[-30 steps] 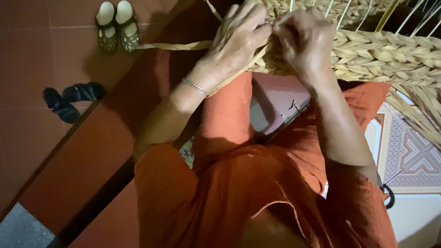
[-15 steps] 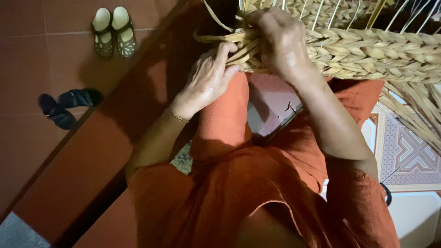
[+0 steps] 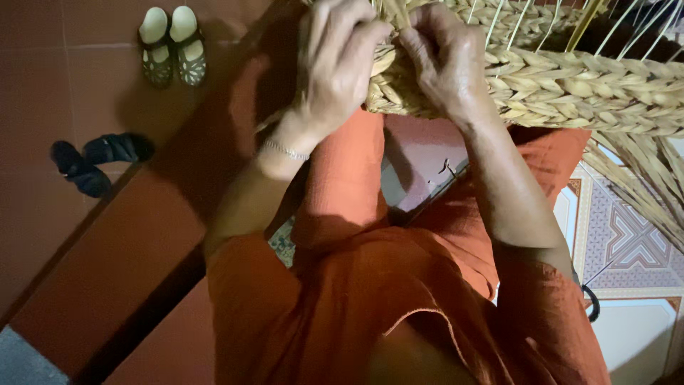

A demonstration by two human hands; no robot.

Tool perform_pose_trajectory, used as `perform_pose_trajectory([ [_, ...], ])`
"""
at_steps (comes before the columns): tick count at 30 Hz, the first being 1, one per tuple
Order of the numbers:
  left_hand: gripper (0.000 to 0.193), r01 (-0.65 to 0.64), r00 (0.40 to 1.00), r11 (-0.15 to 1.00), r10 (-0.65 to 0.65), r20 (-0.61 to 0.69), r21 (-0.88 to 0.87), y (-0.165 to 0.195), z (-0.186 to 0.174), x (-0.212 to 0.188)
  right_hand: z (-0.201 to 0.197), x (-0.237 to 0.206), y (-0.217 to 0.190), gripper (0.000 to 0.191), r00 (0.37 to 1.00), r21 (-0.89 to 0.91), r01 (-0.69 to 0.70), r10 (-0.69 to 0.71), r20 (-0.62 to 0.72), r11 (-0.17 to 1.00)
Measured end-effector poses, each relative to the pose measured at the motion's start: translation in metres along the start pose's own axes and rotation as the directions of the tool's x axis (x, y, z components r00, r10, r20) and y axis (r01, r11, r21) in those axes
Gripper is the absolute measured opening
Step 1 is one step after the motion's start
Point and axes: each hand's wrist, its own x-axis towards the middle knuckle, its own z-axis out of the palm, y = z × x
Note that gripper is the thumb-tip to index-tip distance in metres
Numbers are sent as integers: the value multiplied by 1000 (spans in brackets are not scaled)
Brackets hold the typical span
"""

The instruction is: The person weaves a basket by hand, interlacing dried palm strips through a vertical bamboo frame. The person repeatedly pulls strips through the frame and tightens them to build up the basket wall.

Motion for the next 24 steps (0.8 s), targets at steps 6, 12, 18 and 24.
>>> perform_pose_trajectory([
  [6, 14, 712, 690, 285, -450, 566, -642, -63, 57, -6, 11, 1, 4, 26, 991, -126, 7, -24, -134, 992],
  [12, 8, 717, 673, 160, -413, 613, -679, -74, 55, -9, 23, 9, 12, 6, 950, -422, 255, -307, -58, 870],
  [18, 17, 652, 739, 198, -384, 554, -732, -72, 59, -1, 9, 9, 5, 19, 966, -338, 257, -246, 77, 905],
  [24, 20, 535, 620, -277, -513, 594, -798, -71, 67, -19, 9, 10, 4, 26, 985, -156, 170, -168, 27, 973],
])
